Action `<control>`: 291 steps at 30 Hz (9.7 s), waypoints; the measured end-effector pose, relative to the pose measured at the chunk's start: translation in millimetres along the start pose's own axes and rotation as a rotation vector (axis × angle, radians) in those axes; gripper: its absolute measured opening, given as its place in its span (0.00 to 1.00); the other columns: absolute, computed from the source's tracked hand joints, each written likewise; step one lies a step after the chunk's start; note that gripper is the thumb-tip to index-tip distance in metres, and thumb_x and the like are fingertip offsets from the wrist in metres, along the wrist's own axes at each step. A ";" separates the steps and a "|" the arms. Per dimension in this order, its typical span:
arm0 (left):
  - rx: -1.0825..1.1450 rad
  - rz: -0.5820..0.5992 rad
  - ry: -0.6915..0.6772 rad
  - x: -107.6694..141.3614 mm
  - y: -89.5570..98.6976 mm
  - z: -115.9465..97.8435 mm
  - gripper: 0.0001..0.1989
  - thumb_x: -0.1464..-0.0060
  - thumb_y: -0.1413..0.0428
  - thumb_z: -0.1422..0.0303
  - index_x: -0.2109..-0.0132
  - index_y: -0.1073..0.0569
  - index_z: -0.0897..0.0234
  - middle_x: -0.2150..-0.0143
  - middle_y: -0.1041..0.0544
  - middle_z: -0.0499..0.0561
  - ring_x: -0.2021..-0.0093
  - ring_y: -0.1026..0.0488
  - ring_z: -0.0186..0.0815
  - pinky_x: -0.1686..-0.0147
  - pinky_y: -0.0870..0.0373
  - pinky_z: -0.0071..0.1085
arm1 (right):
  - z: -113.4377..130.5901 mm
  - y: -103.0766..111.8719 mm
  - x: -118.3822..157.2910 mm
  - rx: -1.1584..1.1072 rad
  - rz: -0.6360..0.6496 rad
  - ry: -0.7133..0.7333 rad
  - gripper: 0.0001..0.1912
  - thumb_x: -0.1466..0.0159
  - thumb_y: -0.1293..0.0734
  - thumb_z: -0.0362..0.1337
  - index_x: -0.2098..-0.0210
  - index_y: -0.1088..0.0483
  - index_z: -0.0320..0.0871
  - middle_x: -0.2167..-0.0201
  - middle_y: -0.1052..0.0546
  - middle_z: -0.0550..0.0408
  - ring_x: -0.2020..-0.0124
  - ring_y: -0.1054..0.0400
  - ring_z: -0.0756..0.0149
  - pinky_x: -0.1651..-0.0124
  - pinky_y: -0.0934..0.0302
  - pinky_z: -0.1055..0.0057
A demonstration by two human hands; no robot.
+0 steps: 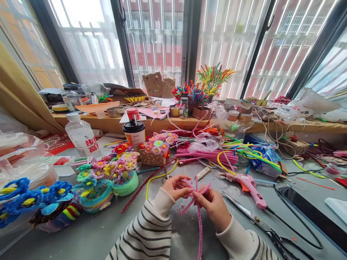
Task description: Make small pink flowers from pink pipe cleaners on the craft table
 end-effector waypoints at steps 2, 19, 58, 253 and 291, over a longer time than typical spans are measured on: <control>0.006 0.001 0.006 0.1 0.6 0.5 0.25 0.73 0.39 0.69 0.62 0.37 0.70 0.81 0.30 0.45 0.80 0.33 0.28 0.80 0.33 0.26 | -0.1 1.8 -0.3 -0.003 -0.008 0.003 0.12 0.51 0.36 0.42 0.82 0.39 0.39 0.86 0.37 0.61 0.83 0.43 0.74 0.79 0.49 0.76; -0.088 0.156 0.194 2.1 -9.3 13.9 0.19 0.72 0.41 0.65 0.70 0.34 0.70 0.82 0.29 0.47 0.80 0.31 0.30 0.81 0.37 0.25 | -6.2 25.1 -3.2 -0.103 -0.250 0.017 0.11 0.53 0.34 0.41 0.81 0.36 0.38 0.85 0.35 0.60 0.82 0.42 0.72 0.77 0.47 0.75; 0.012 0.290 0.129 4.1 -3.5 -0.6 0.23 0.70 0.41 0.61 0.63 0.31 0.67 0.67 0.30 0.52 0.69 0.34 0.30 0.68 0.37 0.29 | -13.7 24.9 -4.4 -0.472 -0.300 -0.171 0.11 0.59 0.31 0.39 0.81 0.35 0.38 0.88 0.32 0.62 0.86 0.42 0.75 0.82 0.49 0.78; -0.050 0.150 0.313 8.0 -20.9 20.7 0.17 0.73 0.41 0.61 0.75 0.33 0.70 0.85 0.31 0.45 0.83 0.32 0.30 0.79 0.35 0.28 | -20.1 12.9 -5.7 -0.260 -0.149 -0.115 0.12 0.55 0.33 0.39 0.83 0.39 0.38 0.88 0.40 0.65 0.87 0.49 0.81 0.84 0.55 0.81; -0.075 0.032 0.138 -0.3 -3.0 5.9 0.15 0.70 0.43 0.60 0.81 0.34 0.70 0.88 0.36 0.43 0.88 0.42 0.24 0.86 0.48 0.22 | -4.7 2.0 -2.1 -0.127 0.108 -0.092 0.11 0.53 0.34 0.39 0.75 0.32 0.35 0.83 0.32 0.59 0.83 0.42 0.77 0.80 0.48 0.78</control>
Point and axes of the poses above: each hand's wrist, its own x-axis away from the middle knuckle, its own y-axis out of the back of the hand, z = x × y, the point moved 6 cm from there along -x, towards the middle knuckle
